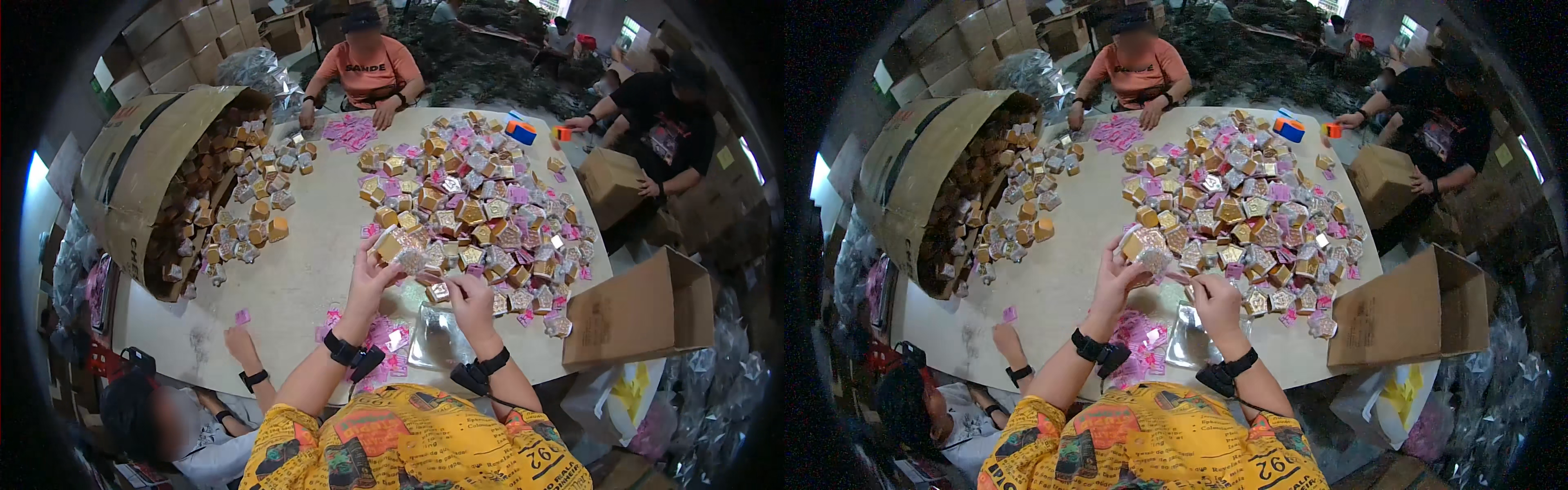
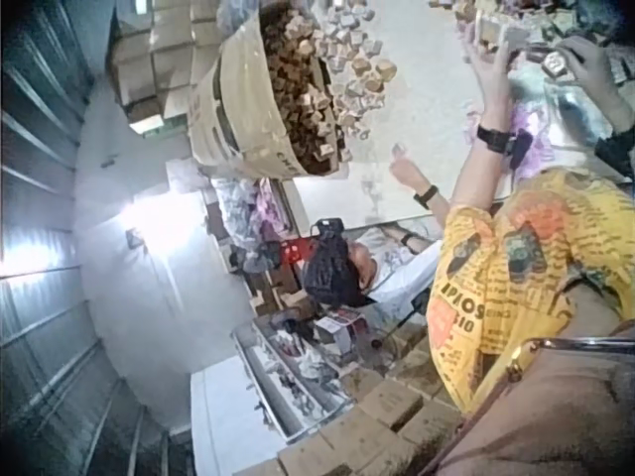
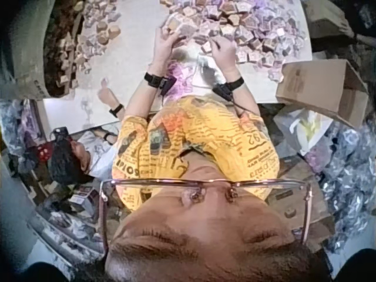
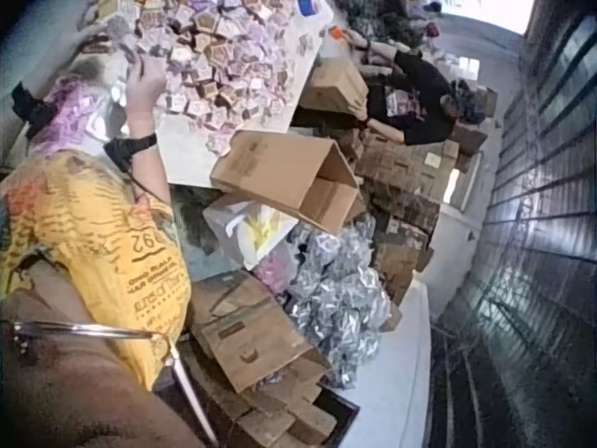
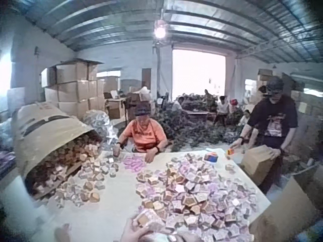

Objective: The person places small, gold-colored, house-shaped items into clear plastic bags and seals them with pink labels. The person works at a table with a large supply of items and packaging materials, placing the finished packages into a pile.

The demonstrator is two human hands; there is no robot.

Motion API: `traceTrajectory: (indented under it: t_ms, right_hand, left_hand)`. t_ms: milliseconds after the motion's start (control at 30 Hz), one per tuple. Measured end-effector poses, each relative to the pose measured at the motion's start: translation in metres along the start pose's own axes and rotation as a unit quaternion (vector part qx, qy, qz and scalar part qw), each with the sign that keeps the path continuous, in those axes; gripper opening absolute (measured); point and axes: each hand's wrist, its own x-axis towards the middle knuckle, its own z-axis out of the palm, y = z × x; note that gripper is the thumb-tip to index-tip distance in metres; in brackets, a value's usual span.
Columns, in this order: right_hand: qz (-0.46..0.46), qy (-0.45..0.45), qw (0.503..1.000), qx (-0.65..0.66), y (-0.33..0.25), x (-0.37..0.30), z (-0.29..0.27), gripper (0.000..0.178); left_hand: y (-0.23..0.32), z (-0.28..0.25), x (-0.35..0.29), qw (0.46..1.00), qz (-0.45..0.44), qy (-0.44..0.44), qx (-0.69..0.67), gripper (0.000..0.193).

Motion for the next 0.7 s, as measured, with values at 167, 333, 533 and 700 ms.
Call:
traceTrajectory:
  t_ms: [167, 333, 533, 700]
  right_hand:
    - [-0.051, -0.102, 0.956, -0.271, 0.013, 0.003, -0.016, 0.007]
    - [0.013, -0.295, 0.859, -0.419, 0.059, -0.010, -0.012, 0.012]
    - [0.042, -0.315, 0.868, -0.383, 0.079, -0.021, -0.014, 0.016]
    - [0.072, -0.290, 0.910, -0.288, 0.074, -0.032, -0.015, 0.014]
  left_hand:
    - [-0.015, 0.007, 0.009, 0.991, -0.067, 0.112, 0.001, 0.059]
    - [-0.026, 0.030, 0.031, 0.974, -0.178, 0.115, 0.076, 0.045]
    - [0.006, 0.092, 0.092, 0.987, -0.151, 0.046, -0.009, 0.074]
    - [0.022, 0.057, 0.107, 0.946, -0.071, -0.105, 0.299, 0.074]
